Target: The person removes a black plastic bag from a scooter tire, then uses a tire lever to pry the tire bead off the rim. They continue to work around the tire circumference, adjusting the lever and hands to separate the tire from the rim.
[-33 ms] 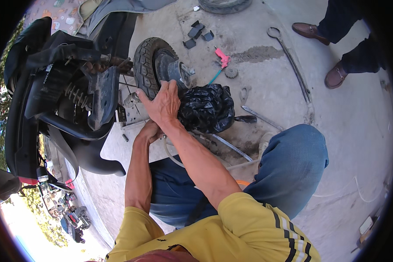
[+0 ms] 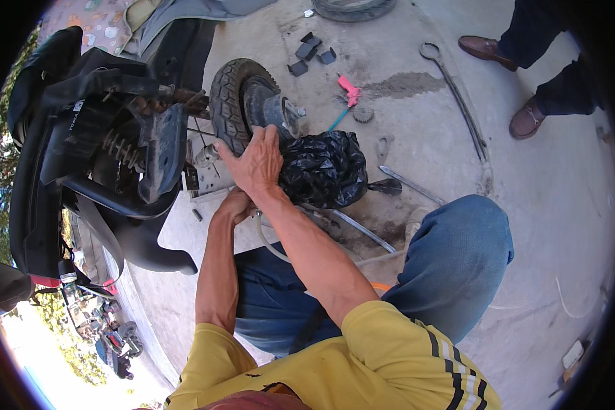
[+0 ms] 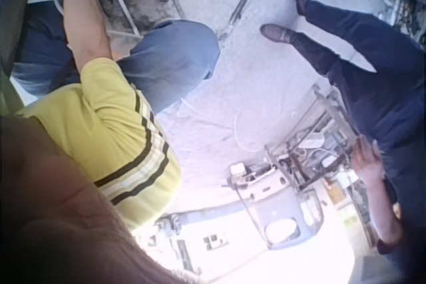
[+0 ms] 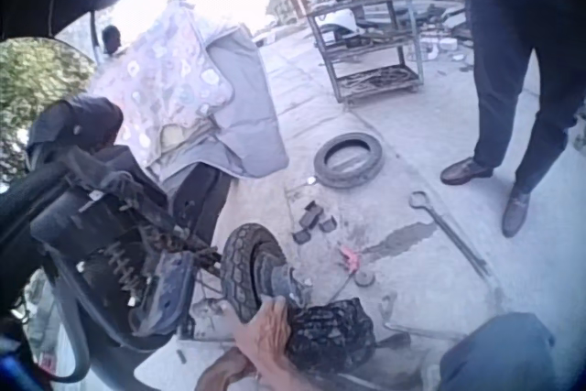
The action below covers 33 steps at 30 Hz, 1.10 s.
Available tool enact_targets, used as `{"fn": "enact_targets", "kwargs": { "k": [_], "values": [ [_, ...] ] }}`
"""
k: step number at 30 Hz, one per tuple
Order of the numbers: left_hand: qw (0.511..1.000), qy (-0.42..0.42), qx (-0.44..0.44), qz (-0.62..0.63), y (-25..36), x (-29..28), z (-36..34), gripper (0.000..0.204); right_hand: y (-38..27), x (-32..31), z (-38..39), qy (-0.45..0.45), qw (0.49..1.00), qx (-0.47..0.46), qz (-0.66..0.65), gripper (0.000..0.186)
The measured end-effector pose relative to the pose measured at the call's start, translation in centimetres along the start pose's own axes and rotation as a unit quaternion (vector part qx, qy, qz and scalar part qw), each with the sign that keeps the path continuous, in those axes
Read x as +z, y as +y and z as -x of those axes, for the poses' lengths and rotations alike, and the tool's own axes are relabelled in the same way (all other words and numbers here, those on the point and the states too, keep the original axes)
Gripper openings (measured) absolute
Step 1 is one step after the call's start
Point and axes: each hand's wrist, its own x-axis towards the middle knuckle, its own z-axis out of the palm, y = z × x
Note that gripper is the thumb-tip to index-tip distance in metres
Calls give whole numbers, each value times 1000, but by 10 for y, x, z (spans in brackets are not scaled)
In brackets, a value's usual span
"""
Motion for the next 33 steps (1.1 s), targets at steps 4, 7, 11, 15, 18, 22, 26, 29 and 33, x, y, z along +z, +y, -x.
{"fn": "enact_targets", "kwargs": {
  "k": [4, 7, 11, 15, 18, 22, 26, 29, 33],
  "values": [
    [999, 32, 18, -16, 1, 5, 7, 24, 3, 2, -2, 3, 1000, -13, 4, 77],
    [996, 51, 47, -61, -1, 8, 6, 24, 6, 3, -3, 9, 1000, -24, 10, 81],
    [993, 42, 58, -93, -18, -2, -10, 32, 8, -3, -5, -24, 999, -22, 4, 87],
    [984, 145, 73, -66, -38, -28, -31, 59, 13, -12, -4, -10, 997, -79, -11, 84],
    [930, 254, 191, 184, 3, 3, -5, 55, 58, -47, -17, 85, 980, -177, 15, 75],
    [898, 264, 352, 12, 79, 46, 22, 73, 166, -62, -67, 87, 977, 177, -85, 83],
    [885, 261, 383, 37, 91, 58, 6, 76, 272, 7, -35, -118, 881, 403, -216, 101],
    [885, 258, 386, 32, 82, 55, 8, 76, 242, 25, -14, -203, 641, 495, -551, 89],
    [890, 254, 377, 19, 73, 50, 9, 80, 168, -9, -7, -194, 642, 496, -552, 73]
  ]
}}
